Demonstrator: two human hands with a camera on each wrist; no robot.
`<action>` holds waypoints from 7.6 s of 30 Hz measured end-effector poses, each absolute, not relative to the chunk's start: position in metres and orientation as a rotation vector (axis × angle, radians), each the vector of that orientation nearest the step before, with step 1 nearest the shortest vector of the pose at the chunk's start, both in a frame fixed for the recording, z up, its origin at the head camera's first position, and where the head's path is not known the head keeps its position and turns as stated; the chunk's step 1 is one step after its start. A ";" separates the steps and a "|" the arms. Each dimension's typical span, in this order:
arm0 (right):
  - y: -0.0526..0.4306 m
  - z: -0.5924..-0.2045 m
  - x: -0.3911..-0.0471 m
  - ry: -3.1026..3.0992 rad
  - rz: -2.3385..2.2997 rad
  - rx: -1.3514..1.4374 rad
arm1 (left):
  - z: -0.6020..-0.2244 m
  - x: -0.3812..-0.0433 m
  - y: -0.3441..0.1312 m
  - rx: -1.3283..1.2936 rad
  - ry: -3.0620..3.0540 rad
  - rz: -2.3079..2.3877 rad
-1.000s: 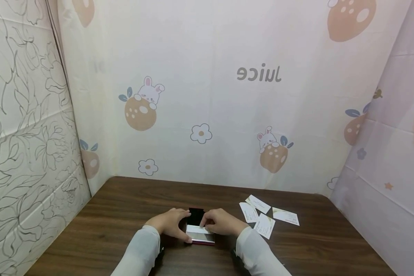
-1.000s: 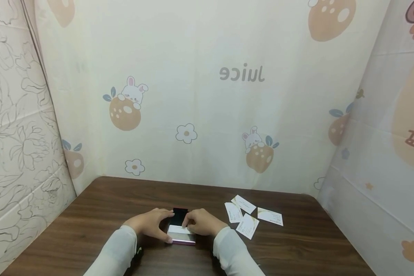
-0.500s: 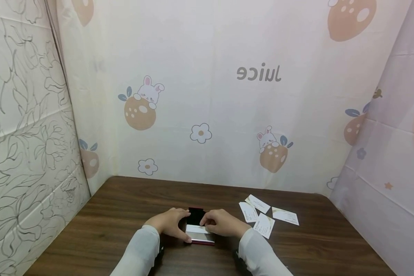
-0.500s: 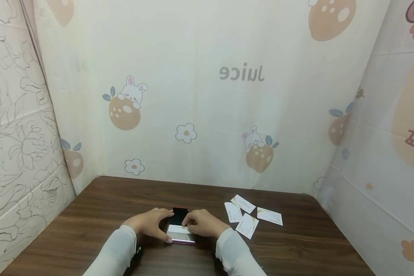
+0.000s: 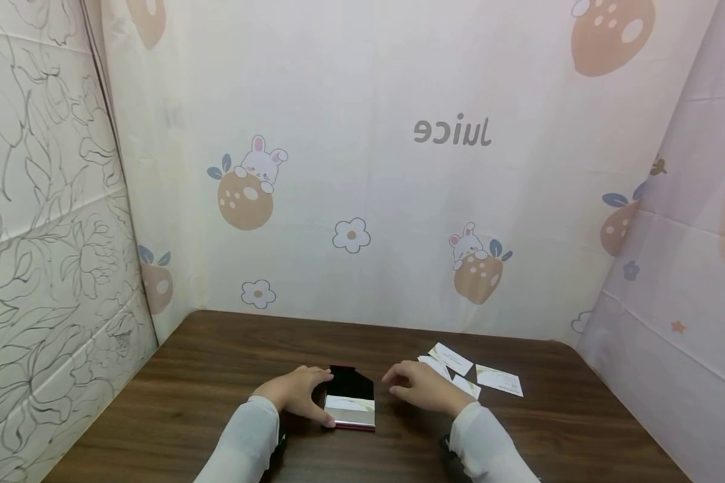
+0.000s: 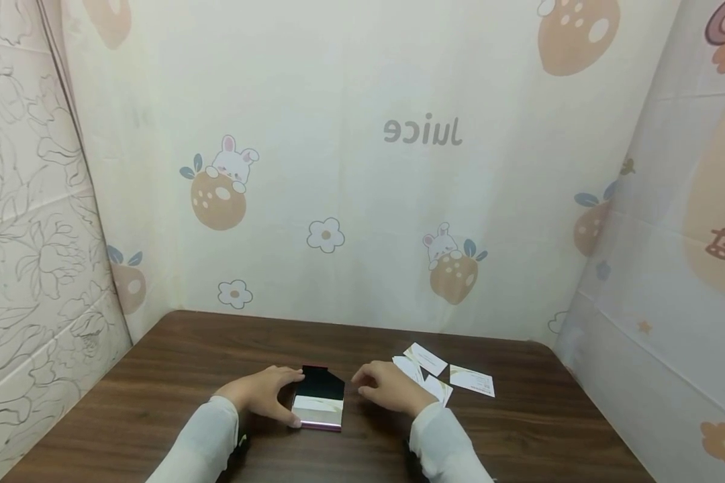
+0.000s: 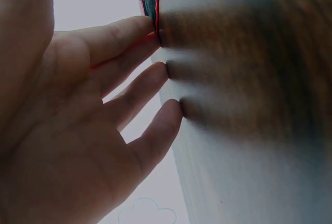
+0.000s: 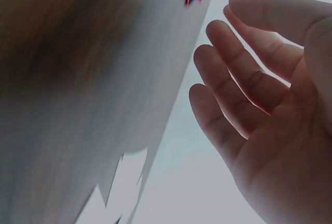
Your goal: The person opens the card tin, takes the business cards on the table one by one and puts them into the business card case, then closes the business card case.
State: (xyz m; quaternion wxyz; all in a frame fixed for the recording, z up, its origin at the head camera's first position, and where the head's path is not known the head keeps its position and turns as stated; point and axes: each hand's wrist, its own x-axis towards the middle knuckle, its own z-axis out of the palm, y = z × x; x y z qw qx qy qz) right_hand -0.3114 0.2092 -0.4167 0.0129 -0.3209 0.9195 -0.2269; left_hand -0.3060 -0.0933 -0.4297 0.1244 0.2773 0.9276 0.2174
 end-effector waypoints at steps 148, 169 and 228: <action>0.180 -0.420 -0.332 2.604 -1.202 -0.881 | -0.429 -0.306 -0.092 0.797 2.728 0.631; 0.161 -0.430 -0.325 2.706 -1.013 -0.977 | -0.434 -0.312 -0.091 0.785 2.726 0.603; 0.226 -0.421 -0.328 2.869 -0.859 -0.874 | -0.430 -0.304 -0.094 0.821 2.698 0.660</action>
